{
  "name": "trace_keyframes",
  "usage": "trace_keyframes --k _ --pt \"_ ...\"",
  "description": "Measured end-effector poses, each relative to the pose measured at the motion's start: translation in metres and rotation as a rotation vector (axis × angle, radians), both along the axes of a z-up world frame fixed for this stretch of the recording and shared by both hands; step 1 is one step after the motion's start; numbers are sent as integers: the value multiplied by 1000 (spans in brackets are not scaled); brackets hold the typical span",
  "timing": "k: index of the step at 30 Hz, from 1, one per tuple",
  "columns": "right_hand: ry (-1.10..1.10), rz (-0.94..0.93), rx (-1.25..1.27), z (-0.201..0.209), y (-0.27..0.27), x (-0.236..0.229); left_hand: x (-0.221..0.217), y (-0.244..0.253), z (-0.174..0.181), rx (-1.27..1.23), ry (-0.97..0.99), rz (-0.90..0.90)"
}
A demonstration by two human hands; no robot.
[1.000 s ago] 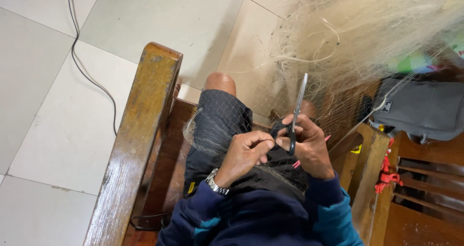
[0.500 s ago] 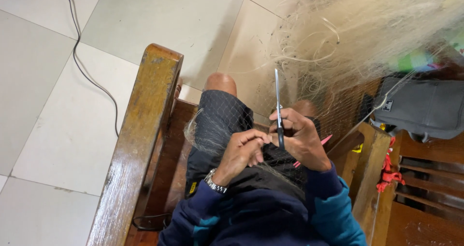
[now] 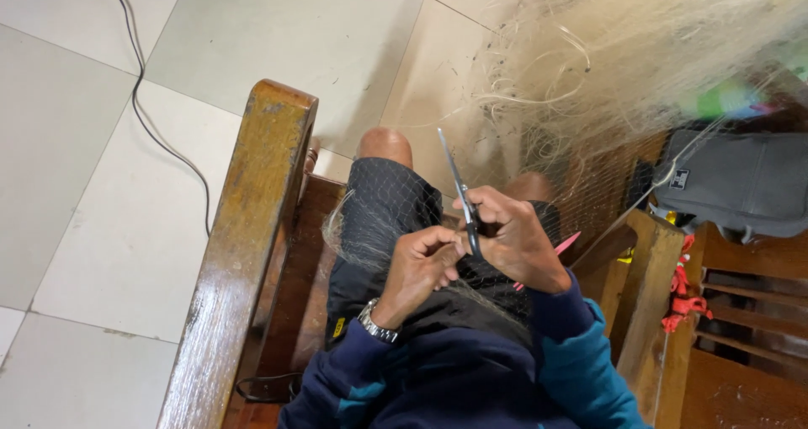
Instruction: A person uses a pink shuttle needle to repair or weave the mesh of a large fishing net while seated.
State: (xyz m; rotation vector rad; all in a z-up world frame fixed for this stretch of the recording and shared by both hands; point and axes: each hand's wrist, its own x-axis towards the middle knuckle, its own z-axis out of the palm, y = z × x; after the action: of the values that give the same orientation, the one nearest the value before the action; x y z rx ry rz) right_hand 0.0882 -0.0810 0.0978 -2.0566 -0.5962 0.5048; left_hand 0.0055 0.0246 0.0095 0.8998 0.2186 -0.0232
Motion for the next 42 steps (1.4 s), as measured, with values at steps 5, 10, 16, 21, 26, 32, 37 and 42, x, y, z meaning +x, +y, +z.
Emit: trace_keyframes --k 5,10,16,21,26,32,37,42 --pt "38 -33 31 -1 6 -3 -8 0 0 -56 28 68" --pt "134 -144 102 0 -12 -16 -10 5 -2 -52 13 117" --pt "498 -92 474 -13 -56 -53 -10 8 2 -53 -9 118" --pt "919 6 605 -5 -67 -86 -9 9 9 149 -66 81" --pt "1152 -98 669 -23 -77 -117 -7 5 6 115 -14 64" --pt "1213 -161 783 -23 -75 -128 -5 -2 -1 44 22 70" --pt "1213 -141 813 -29 -72 -127 -5 -5 -2 38 9 86" --pt "1178 -147 733 -22 -60 -120 -5 -6 -3 -12 -38 103"
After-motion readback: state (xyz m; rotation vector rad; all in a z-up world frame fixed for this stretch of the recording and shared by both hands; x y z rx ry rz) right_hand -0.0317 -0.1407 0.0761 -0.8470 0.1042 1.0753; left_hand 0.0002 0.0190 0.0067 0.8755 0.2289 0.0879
